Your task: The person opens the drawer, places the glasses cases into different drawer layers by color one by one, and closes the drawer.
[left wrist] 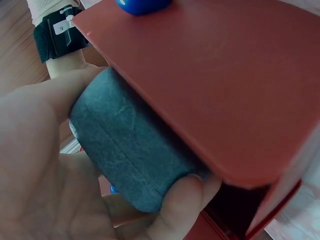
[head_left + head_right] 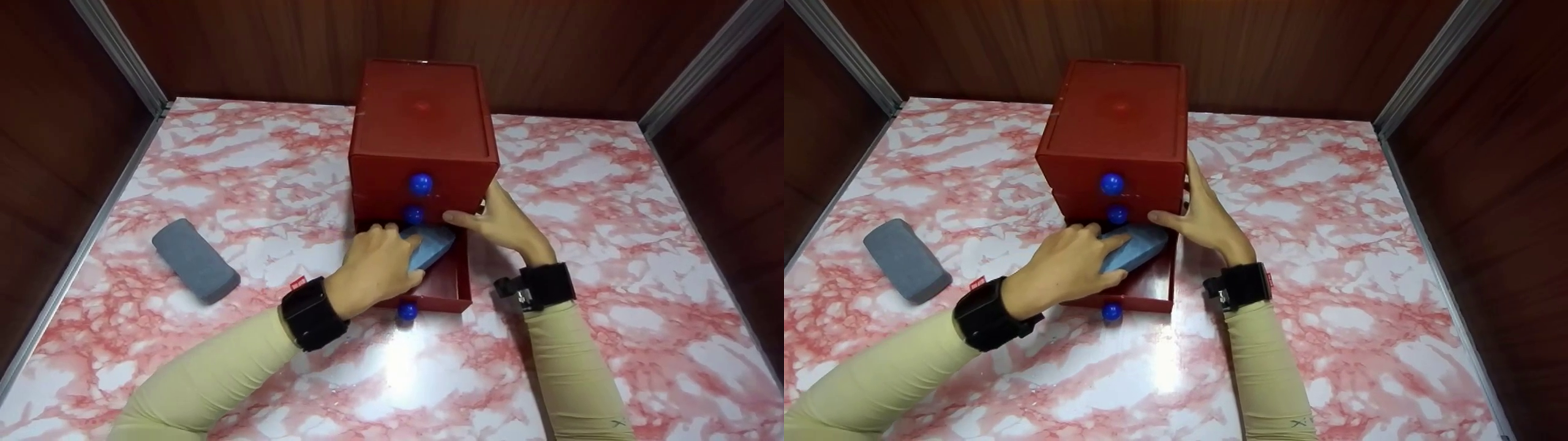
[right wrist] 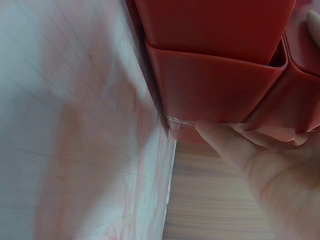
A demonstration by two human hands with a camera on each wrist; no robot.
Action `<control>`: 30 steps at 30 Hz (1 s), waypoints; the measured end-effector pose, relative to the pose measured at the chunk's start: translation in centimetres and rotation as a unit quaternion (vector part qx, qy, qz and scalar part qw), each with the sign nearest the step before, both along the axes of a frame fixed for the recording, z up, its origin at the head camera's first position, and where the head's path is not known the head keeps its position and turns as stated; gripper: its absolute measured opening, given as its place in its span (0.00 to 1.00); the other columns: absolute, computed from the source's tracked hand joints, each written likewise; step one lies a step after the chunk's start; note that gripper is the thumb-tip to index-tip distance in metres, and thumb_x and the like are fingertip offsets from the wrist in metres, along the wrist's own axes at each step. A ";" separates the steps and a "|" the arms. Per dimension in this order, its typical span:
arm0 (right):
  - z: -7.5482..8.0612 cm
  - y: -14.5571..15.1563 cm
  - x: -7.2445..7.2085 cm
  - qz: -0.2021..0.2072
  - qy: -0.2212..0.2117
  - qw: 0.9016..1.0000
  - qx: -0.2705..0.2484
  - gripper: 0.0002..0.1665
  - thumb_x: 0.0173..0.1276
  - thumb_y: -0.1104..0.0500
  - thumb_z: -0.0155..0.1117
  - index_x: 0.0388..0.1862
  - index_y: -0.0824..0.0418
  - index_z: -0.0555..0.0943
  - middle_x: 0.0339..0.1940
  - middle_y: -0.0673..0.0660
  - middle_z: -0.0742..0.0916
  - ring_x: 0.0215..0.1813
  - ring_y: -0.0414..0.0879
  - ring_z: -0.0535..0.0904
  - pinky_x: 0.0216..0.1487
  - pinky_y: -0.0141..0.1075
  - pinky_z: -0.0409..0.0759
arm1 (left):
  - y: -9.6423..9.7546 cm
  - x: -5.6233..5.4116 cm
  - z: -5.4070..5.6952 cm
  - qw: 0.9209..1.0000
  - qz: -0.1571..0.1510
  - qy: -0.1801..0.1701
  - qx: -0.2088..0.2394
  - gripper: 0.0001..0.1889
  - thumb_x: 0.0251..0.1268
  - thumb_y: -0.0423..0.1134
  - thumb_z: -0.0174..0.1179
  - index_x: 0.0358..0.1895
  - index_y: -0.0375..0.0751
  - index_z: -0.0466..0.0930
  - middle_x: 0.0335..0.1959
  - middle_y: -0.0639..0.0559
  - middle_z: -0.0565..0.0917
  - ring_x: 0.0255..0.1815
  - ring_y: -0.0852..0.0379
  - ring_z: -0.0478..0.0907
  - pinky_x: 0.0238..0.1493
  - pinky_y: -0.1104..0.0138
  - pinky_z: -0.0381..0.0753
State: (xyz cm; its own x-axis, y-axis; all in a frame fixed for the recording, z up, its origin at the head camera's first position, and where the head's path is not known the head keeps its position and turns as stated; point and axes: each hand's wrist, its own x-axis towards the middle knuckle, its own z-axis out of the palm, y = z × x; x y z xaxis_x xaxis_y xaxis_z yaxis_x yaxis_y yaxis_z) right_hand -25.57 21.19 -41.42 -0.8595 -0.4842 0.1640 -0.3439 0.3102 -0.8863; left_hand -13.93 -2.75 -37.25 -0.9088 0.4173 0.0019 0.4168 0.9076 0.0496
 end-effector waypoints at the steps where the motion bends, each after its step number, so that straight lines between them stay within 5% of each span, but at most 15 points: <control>1: 0.0 0.0 0.0 0.001 0.000 1.000 0.000 0.45 0.68 0.55 0.80 0.77 0.54 0.66 0.69 0.53 0.81 0.66 0.49 0.81 0.67 0.46 0.80 | 0.2 -0.1 0.0 1.000 0.005 -0.002 0.000 0.23 0.71 0.59 0.65 0.60 0.50 0.86 0.44 0.37 0.86 0.44 0.41 0.85 0.40 0.51 0.88; 13: 0.0 -0.1 -0.1 -0.001 0.004 1.000 0.005 0.45 0.68 0.55 0.79 0.77 0.54 0.65 0.69 0.53 0.80 0.68 0.49 0.79 0.72 0.47 0.75 | 2.4 -0.1 0.3 0.998 0.052 -0.045 0.008 0.32 0.69 0.62 0.67 0.67 0.44 0.80 0.51 0.34 0.86 0.49 0.42 0.86 0.43 0.55 0.90; 22: 0.1 -0.2 -0.1 -0.004 0.005 1.000 0.008 0.44 0.68 0.54 0.80 0.76 0.55 0.67 0.69 0.54 0.81 0.68 0.49 0.79 0.72 0.48 0.73 | 3.5 -0.1 -0.1 0.997 0.048 -0.060 0.017 0.36 0.66 0.64 0.69 0.66 0.40 0.78 0.51 0.35 0.85 0.49 0.44 0.86 0.46 0.59 0.90; 30: -0.1 0.0 -0.2 -0.003 0.005 1.000 0.010 0.44 0.68 0.54 0.80 0.77 0.55 0.65 0.70 0.54 0.80 0.69 0.49 0.79 0.72 0.48 0.74 | 4.4 -0.4 -0.2 0.995 0.039 -0.083 0.030 0.44 0.68 0.66 0.67 0.76 0.39 0.71 0.56 0.35 0.86 0.57 0.44 0.86 0.52 0.61 0.89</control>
